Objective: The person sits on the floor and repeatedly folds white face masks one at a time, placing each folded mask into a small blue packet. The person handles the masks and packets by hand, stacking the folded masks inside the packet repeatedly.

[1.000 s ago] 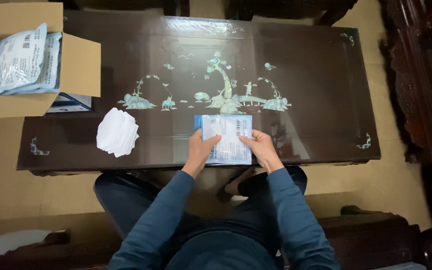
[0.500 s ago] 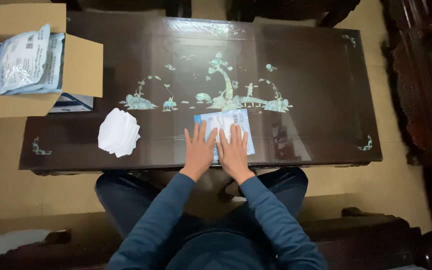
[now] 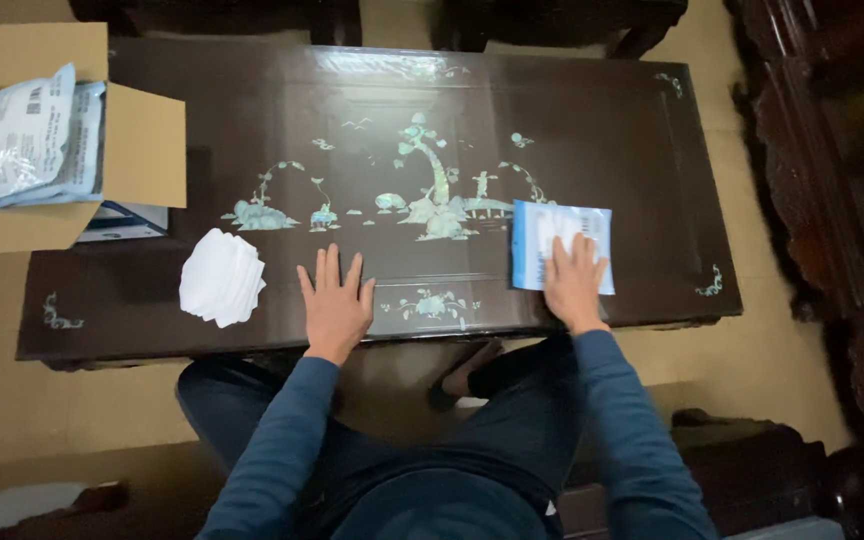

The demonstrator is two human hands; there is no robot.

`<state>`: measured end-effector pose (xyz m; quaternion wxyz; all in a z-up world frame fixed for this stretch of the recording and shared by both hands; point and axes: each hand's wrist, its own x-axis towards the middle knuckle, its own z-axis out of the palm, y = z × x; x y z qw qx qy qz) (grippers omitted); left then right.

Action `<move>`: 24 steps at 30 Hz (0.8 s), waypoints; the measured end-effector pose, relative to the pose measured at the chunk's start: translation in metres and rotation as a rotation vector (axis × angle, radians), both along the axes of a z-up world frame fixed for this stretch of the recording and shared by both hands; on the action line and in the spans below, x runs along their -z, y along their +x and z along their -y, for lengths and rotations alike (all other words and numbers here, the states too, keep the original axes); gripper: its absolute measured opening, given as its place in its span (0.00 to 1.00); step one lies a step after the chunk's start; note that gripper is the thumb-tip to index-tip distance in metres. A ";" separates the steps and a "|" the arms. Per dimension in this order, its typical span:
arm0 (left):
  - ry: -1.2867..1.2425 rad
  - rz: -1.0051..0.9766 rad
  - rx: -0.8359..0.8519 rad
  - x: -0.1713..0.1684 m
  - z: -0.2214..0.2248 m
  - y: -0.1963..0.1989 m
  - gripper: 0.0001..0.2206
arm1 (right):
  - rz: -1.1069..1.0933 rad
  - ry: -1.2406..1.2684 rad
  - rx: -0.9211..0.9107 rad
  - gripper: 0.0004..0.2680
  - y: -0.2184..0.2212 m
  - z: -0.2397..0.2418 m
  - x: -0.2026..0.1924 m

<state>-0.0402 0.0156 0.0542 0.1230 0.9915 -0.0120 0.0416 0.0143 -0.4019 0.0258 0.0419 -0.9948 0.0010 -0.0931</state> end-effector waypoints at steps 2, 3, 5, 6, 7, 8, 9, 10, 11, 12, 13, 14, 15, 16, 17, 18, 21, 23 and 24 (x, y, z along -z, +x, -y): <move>0.044 0.132 0.006 0.010 0.002 0.006 0.22 | 0.076 -0.050 -0.033 0.16 -0.004 0.024 0.016; 0.095 0.249 0.008 0.015 -0.006 0.001 0.20 | 0.142 -0.094 -0.072 0.16 -0.005 0.026 0.029; 0.061 0.212 -0.014 0.010 -0.005 -0.001 0.21 | 0.172 -0.026 -0.107 0.16 -0.005 0.011 0.008; 0.006 0.182 -0.004 0.008 -0.005 0.001 0.21 | 0.202 0.023 -0.107 0.17 -0.003 0.004 -0.002; 0.021 0.186 -0.032 0.007 -0.007 0.001 0.21 | 0.206 0.039 -0.134 0.17 -0.005 -0.023 -0.009; -0.024 0.110 -0.021 0.006 -0.007 0.001 0.23 | 0.226 0.106 -0.219 0.17 -0.009 -0.048 -0.016; -0.075 0.027 0.001 0.005 -0.003 -0.001 0.24 | 0.237 0.170 -0.289 0.17 -0.021 -0.067 -0.024; -0.065 0.022 -0.014 0.016 -0.007 -0.001 0.24 | 0.232 0.182 -0.303 0.17 -0.023 -0.088 -0.023; -0.162 0.071 -0.007 0.026 -0.011 0.003 0.24 | 0.266 0.154 -0.396 0.17 -0.023 -0.108 -0.024; -0.258 0.121 0.000 0.037 -0.014 0.008 0.25 | 0.301 0.126 -0.488 0.17 -0.023 -0.128 -0.024; -0.250 0.123 -0.008 0.035 -0.028 0.012 0.25 | 0.304 0.135 -0.496 0.17 -0.024 -0.135 -0.018; -0.202 0.303 -0.017 0.034 -0.041 0.017 0.20 | 0.234 0.134 -0.473 0.17 -0.024 -0.142 -0.013; -0.153 0.480 -0.021 0.034 -0.054 0.020 0.17 | 0.162 0.132 -0.447 0.17 -0.027 -0.149 -0.006; -0.146 0.479 -0.025 0.037 -0.077 0.023 0.17 | 0.162 0.140 -0.451 0.17 -0.027 -0.152 -0.007; -0.049 0.541 -0.123 0.040 -0.098 0.025 0.17 | 0.150 0.105 -0.420 0.17 -0.028 -0.152 -0.009; 0.049 0.601 -0.220 0.043 -0.119 0.027 0.18 | 0.138 0.071 -0.389 0.17 -0.029 -0.153 -0.010; 0.083 0.301 -0.397 0.024 -0.161 0.011 0.22 | 0.104 0.071 -0.366 0.17 -0.029 -0.156 -0.016; 0.103 0.272 -0.387 0.044 -0.169 0.006 0.22 | 0.098 0.058 -0.354 0.17 -0.030 -0.156 -0.016; 0.119 0.241 -0.376 0.055 -0.173 0.003 0.23 | 0.092 0.041 -0.342 0.17 -0.031 -0.156 -0.016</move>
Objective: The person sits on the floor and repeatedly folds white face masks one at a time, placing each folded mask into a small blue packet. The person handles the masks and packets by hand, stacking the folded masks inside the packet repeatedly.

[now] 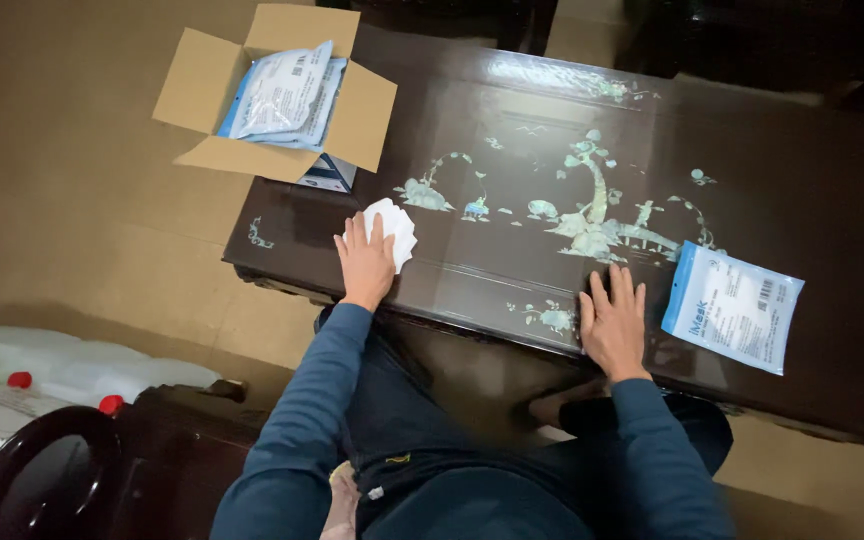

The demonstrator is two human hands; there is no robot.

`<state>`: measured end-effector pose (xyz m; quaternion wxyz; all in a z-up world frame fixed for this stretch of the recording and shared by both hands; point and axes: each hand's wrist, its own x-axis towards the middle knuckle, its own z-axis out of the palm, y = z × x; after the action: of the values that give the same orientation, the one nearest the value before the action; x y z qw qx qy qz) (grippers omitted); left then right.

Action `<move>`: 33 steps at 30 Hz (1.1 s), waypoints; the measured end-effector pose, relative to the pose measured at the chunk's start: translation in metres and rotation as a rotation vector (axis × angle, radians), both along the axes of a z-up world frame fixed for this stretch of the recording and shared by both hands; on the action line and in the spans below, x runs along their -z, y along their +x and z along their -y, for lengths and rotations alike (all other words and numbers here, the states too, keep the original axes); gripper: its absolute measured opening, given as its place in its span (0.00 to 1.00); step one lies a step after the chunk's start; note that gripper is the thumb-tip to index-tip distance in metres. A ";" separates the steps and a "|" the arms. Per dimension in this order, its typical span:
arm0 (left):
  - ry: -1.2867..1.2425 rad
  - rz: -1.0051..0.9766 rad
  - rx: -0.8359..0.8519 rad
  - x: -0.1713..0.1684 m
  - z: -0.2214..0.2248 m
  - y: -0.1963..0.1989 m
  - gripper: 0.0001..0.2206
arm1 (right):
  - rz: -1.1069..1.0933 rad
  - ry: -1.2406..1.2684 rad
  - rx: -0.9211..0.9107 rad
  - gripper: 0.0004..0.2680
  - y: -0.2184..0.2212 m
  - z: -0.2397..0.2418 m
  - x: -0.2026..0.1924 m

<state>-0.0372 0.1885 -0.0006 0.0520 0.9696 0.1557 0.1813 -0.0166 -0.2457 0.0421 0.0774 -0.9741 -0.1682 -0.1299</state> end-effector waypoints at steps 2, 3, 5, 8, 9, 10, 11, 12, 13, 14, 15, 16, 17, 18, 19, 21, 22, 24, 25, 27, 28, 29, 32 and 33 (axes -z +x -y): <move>-0.094 0.029 -0.002 -0.007 -0.004 0.001 0.23 | -0.008 0.014 0.002 0.17 -0.001 -0.001 0.000; -0.192 0.058 -0.002 -0.010 -0.005 0.002 0.23 | -0.017 0.025 0.007 0.17 -0.001 0.000 -0.001; -0.267 0.163 -0.032 -0.007 -0.021 0.005 0.22 | -0.019 0.028 0.010 0.17 -0.002 -0.001 -0.002; -0.307 0.137 -0.125 0.005 -0.045 0.009 0.21 | -0.022 0.050 0.016 0.16 0.000 -0.001 -0.003; -0.273 0.005 -0.192 0.012 -0.053 0.009 0.22 | -0.023 0.068 0.015 0.16 0.001 -0.001 -0.003; -0.273 0.006 -0.193 0.013 -0.054 0.006 0.22 | -0.023 0.068 0.014 0.16 -0.001 0.000 -0.003; -0.266 -0.022 -0.200 0.013 -0.057 0.005 0.22 | -0.017 0.072 0.020 0.16 -0.001 -0.001 -0.002; -0.259 -0.050 -0.207 0.013 -0.060 0.005 0.23 | -0.010 0.075 0.026 0.16 -0.001 -0.002 -0.001; -0.257 -0.051 -0.207 0.001 -0.057 0.003 0.23 | -0.011 0.077 0.027 0.16 -0.001 -0.002 -0.001; -0.286 -0.092 -0.209 -0.012 -0.054 0.002 0.24 | -0.011 0.084 0.025 0.16 -0.001 -0.002 0.000; -0.316 -0.134 -0.210 -0.023 -0.050 0.001 0.25 | -0.010 0.090 0.025 0.16 -0.001 -0.001 0.000; -0.316 -0.134 -0.208 -0.022 -0.053 0.003 0.25 | -0.010 0.090 0.027 0.16 -0.001 -0.001 0.000; -0.334 -0.166 -0.212 -0.021 -0.056 0.005 0.27 | -0.009 0.089 0.030 0.16 -0.001 -0.001 -0.001; -0.353 -0.197 -0.215 -0.020 -0.060 0.007 0.30 | -0.007 0.089 0.033 0.16 -0.002 -0.002 -0.001; -0.352 -0.197 -0.216 -0.021 -0.061 0.007 0.30 | -0.007 0.089 0.032 0.16 -0.001 -0.002 -0.001; -0.588 -0.133 -0.218 -0.023 -0.065 0.007 0.33 | -0.026 0.100 0.037 0.16 -0.001 -0.001 -0.001; -0.587 -0.132 -0.216 -0.022 -0.066 0.007 0.33 | -0.025 0.101 0.038 0.16 0.000 -0.001 -0.001; -0.647 -0.076 -0.208 -0.021 -0.068 0.006 0.28 | -0.021 0.097 0.036 0.16 -0.001 -0.001 0.001; -0.646 -0.077 -0.206 -0.028 -0.064 0.004 0.28 | -0.021 0.098 0.038 0.16 -0.001 -0.001 0.001; -0.765 -0.056 -0.222 -0.042 -0.056 0.000 0.25 | -0.025 0.102 0.042 0.16 -0.001 -0.001 0.002; -0.764 -0.058 -0.220 -0.045 -0.056 0.001 0.25 | -0.026 0.103 0.044 0.16 -0.001 -0.001 0.002; -0.751 -0.068 -0.236 -0.049 -0.056 0.002 0.29 | -0.016 0.108 0.039 0.15 -0.001 -0.001 0.002; -0.751 -0.081 -0.241 -0.035 -0.064 0.006 0.33 | -0.023 0.104 0.042 0.15 -0.001 -0.001 -0.002; -0.765 -0.083 -0.233 -0.026 -0.070 0.008 0.31 | -0.040 0.095 0.047 0.15 0.000 -0.001 -0.003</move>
<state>-0.0289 0.2581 0.0256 0.3820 0.8626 0.3229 0.0756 -0.0167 -0.2443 0.0454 0.1239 -0.9754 -0.1373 -0.1202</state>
